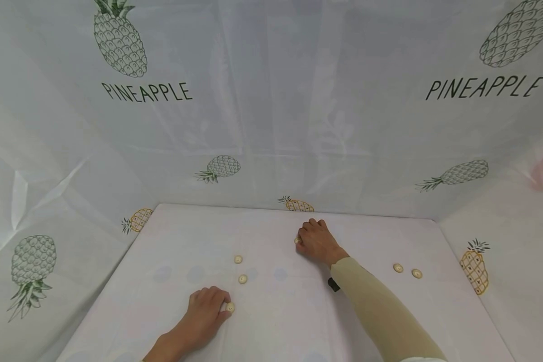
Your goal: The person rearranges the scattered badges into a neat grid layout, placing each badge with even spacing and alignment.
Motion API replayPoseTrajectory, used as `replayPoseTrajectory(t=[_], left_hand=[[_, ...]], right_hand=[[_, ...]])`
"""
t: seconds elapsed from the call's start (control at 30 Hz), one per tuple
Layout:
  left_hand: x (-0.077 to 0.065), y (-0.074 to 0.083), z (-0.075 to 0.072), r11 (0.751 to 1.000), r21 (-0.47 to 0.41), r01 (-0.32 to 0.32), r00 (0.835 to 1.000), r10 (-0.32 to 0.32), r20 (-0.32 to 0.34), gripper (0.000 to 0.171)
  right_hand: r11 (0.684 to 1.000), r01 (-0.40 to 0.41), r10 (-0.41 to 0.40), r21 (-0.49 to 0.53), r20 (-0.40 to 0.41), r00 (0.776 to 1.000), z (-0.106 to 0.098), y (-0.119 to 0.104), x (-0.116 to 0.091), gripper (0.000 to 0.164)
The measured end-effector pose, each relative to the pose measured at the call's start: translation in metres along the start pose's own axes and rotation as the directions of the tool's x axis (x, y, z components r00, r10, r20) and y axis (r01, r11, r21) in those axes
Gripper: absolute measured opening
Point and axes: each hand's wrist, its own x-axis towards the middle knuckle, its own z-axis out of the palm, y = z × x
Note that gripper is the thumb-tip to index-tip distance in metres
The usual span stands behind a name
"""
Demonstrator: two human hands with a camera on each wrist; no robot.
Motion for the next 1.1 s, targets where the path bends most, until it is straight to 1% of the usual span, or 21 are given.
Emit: replayPoseTrajectory(t=[0.17, 0.37, 0.57, 0.77, 0.93, 1.1], left_hand=[[0.001, 0.000, 0.000, 1.000, -0.001, 0.003, 1.000, -0.003, 0.005, 0.024], [0.000, 0.000, 0.001, 1.000, -0.004, -0.002, 1.000, 0.001, -0.004, 0.024], [0.000, 0.000, 0.001, 1.000, 0.002, -0.004, 1.000, 0.004, -0.009, 0.024], [-0.002, 0.000, 0.001, 1.000, 0.002, -0.003, 1.000, 0.003, -0.018, 0.025], [-0.002, 0.002, 0.001, 1.000, 0.001, 0.000, 1.000, 0.000, -0.031, 0.025], [-0.002, 0.002, 0.001, 1.000, -0.008, 0.004, 1.000, -0.004, -0.022, 0.025]], right_hand=[[1.000, -0.004, 0.004, -0.008, -0.009, 1.000, 0.000, -0.001, -0.001, 0.020], [0.999, -0.004, 0.003, -0.038, -0.024, 1.000, -0.001, -0.002, -0.004, 0.022], [0.999, 0.004, -0.006, -0.048, -0.050, 0.999, -0.005, 0.000, -0.013, 0.026], [1.000, -0.027, 0.026, -0.012, -0.080, 0.996, -0.009, 0.008, -0.033, 0.033], [0.999, -0.046, 0.046, 0.008, -0.122, 0.991, -0.016, 0.017, -0.052, 0.032], [0.998, -0.062, 0.062, 0.004, -0.158, 0.985, -0.024, 0.026, -0.073, 0.032]])
